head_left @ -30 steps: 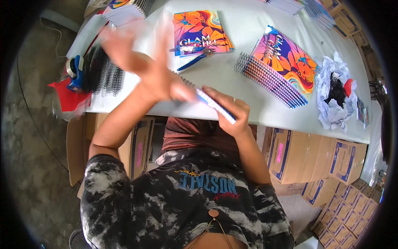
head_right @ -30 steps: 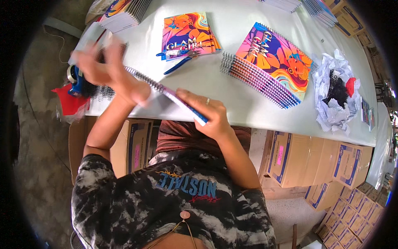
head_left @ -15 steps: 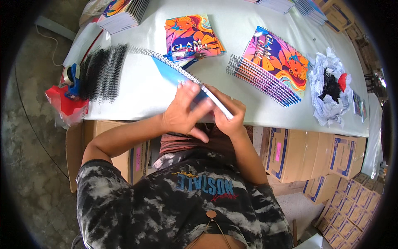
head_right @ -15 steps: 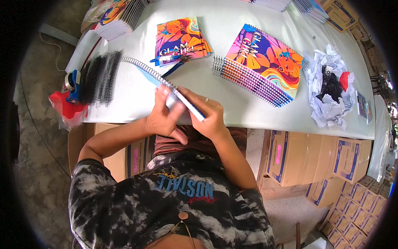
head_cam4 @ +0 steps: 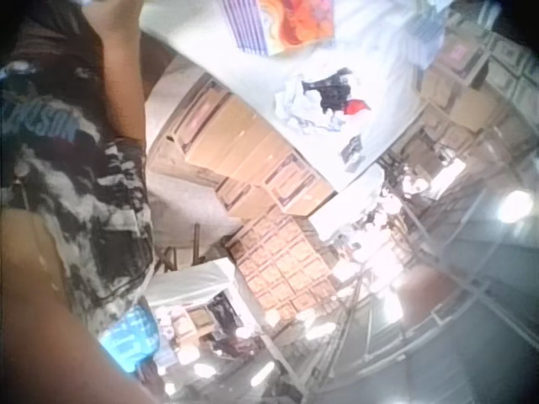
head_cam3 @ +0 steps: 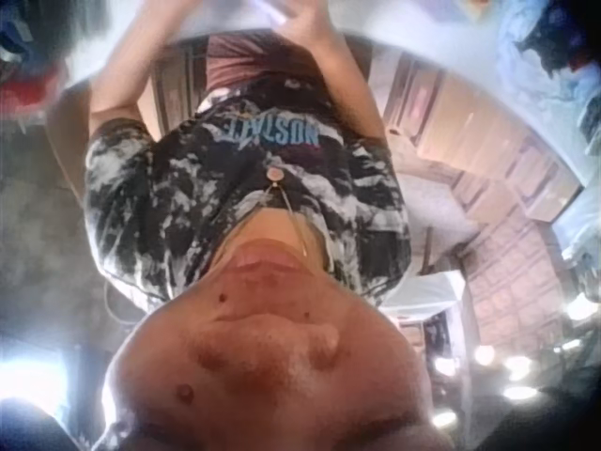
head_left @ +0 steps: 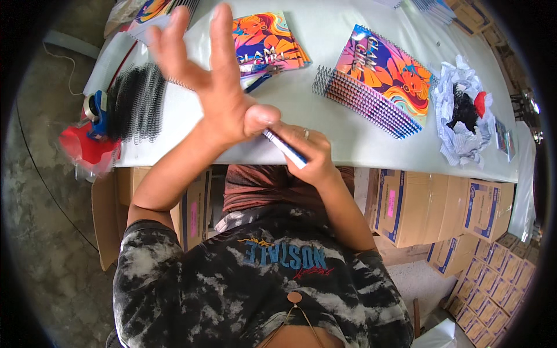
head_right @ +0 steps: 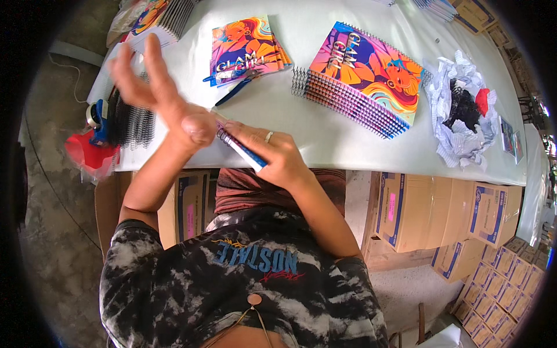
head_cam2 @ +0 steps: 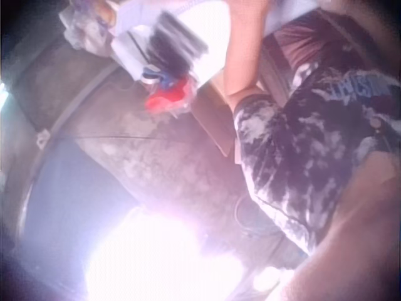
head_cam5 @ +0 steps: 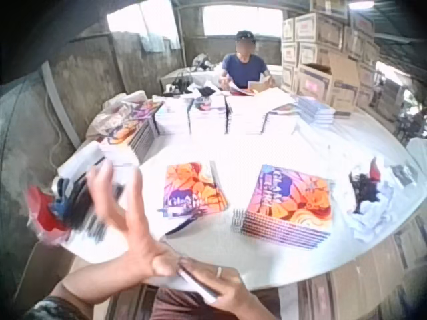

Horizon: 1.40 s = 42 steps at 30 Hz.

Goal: The person assembles spiral-bound notebooks by inserting metal wire coils into the punched holes of the covers. They handle each notebook individually, aligning the coil, and then use pliers to crimp the ends of the coil to secure it. The finished notebooks are stacked on the table.

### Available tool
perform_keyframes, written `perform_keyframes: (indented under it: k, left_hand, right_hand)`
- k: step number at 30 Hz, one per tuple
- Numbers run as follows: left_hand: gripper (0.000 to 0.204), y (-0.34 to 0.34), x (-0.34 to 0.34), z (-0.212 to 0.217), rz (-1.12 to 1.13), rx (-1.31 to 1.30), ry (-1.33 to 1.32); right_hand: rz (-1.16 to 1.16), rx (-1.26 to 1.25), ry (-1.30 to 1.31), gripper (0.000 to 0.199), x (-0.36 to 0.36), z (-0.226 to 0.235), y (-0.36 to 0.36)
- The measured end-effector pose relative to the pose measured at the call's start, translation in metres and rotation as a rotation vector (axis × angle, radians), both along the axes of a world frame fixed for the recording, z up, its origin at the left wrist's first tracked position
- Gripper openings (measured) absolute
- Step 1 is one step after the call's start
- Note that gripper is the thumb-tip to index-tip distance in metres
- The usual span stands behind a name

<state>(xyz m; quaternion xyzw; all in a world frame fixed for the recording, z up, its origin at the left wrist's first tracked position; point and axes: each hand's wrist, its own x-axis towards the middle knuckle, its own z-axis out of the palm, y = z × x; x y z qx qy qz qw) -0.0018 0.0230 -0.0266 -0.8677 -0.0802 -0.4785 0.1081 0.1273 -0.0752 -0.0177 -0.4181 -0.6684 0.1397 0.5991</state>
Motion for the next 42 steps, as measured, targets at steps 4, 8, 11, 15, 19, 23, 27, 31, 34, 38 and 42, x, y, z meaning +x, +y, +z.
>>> perform_keyframes:
  k: [4,8,11,15,19,23,27,31,34,38,42]
  left_hand:
    - [0.105,-0.027,-0.008,-0.009,-0.242,-0.204,0.192]
    - [0.105,0.02,0.011,0.017,-0.059,0.087,-0.141]
    - [0.106,-0.005,0.019,0.052,0.031,-0.279,0.063]
    - [0.097,-0.035,-0.005,-0.001,-0.338,-0.118,0.104]
    - [0.093,-0.02,0.01,0.056,-0.056,-0.113,0.013]
    - [0.102,-0.059,-0.013,-0.026,-0.224,-0.278,0.182]
    - [0.081,-0.071,-0.004,0.061,-0.21,-0.685,0.055]
    - [0.033,-0.071,-0.044,0.112,-0.223,-1.112,-0.126]
    - [0.014,-0.049,-0.035,0.112,-0.146,-1.463,-0.313]
    - [0.013,-0.02,-0.03,0.094,-0.398,-1.819,-0.276]
    - [0.012,-0.003,-0.025,0.091,-0.568,-1.733,-0.128]
  right_hand:
    - [-0.082,-0.093,0.123,0.047,0.007,-0.006,-0.001]
    - [-0.059,-0.001,0.024,0.046,-0.001,0.006,0.001]
    - [-0.052,-0.093,-0.042,0.038,-0.001,-0.013,-0.002]
    - [-0.009,-0.07,0.089,0.038,0.005,0.001,-0.001]
    - [0.038,-0.101,0.012,0.04,-0.004,-0.004,-0.004]
    - [-0.052,-0.101,0.137,0.044,-0.007,-0.003,-0.003]
    - [0.169,0.057,0.388,0.064,-0.031,0.022,0.0]
    - [-0.078,-0.011,-0.422,0.067,-0.008,0.097,-0.019]
    - [-0.094,-0.386,-0.186,0.035,0.003,0.101,-0.008]
    - [0.048,-0.538,0.449,0.01,0.007,0.08,0.005]
    - [0.05,-0.506,0.595,0.021,0.005,0.069,0.009]
